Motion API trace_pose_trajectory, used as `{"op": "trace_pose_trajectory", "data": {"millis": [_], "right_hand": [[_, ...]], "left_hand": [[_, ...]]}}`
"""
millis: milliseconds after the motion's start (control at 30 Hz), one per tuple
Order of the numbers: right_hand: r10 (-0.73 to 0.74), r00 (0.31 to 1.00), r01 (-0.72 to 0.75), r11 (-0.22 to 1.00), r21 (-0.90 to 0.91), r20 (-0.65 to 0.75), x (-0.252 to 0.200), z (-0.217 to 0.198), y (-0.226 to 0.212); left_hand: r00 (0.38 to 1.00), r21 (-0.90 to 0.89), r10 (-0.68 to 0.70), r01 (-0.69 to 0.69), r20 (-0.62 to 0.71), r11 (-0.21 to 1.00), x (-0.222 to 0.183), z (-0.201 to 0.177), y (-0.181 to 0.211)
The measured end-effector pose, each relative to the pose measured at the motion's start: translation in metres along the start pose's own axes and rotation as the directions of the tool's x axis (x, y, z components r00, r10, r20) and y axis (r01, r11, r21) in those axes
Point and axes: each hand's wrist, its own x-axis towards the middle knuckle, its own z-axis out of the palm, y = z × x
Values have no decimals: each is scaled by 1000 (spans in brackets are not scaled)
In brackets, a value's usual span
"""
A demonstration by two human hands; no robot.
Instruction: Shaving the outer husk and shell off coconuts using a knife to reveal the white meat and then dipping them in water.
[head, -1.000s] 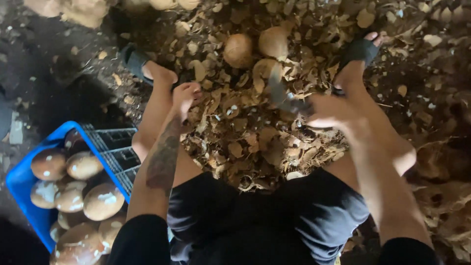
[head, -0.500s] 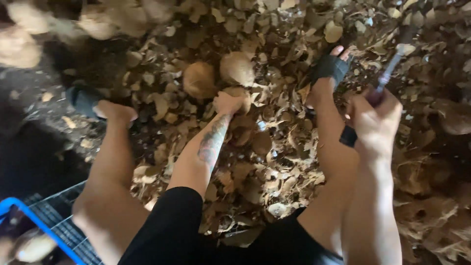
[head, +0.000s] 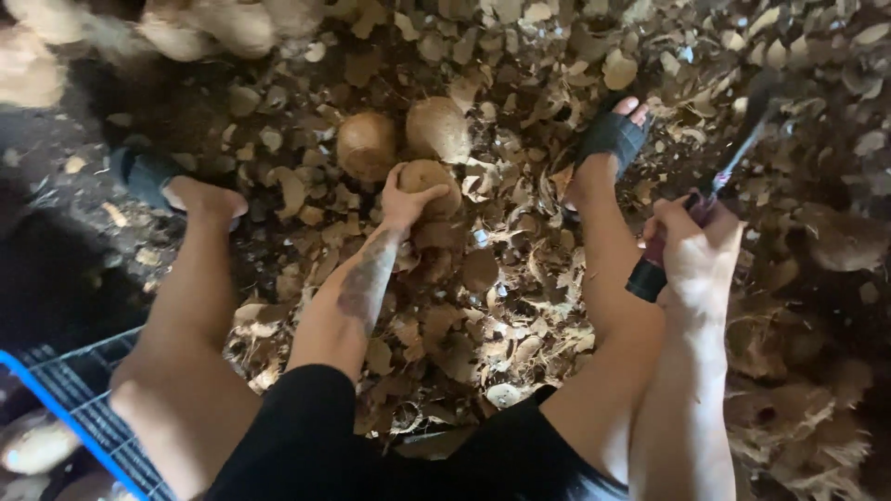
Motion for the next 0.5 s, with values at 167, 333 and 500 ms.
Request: {"op": "trace_pose_trajectory", "data": {"millis": [167, 333, 500], "right_hand": [[-9, 994, 21, 994, -108, 108, -7, 5, 18], [-195, 949, 217, 974, -63, 248, -66, 25, 11], [-450, 751, 279, 880, 386, 483, -185, 79, 7]], "left_hand": [[955, -605, 257, -117, 150, 787, 0, -53, -41], [702, -901, 662, -67, 262, 428, -88, -131, -54], [887, -966, 390, 194, 248, 172, -148, -155, -121]]}}
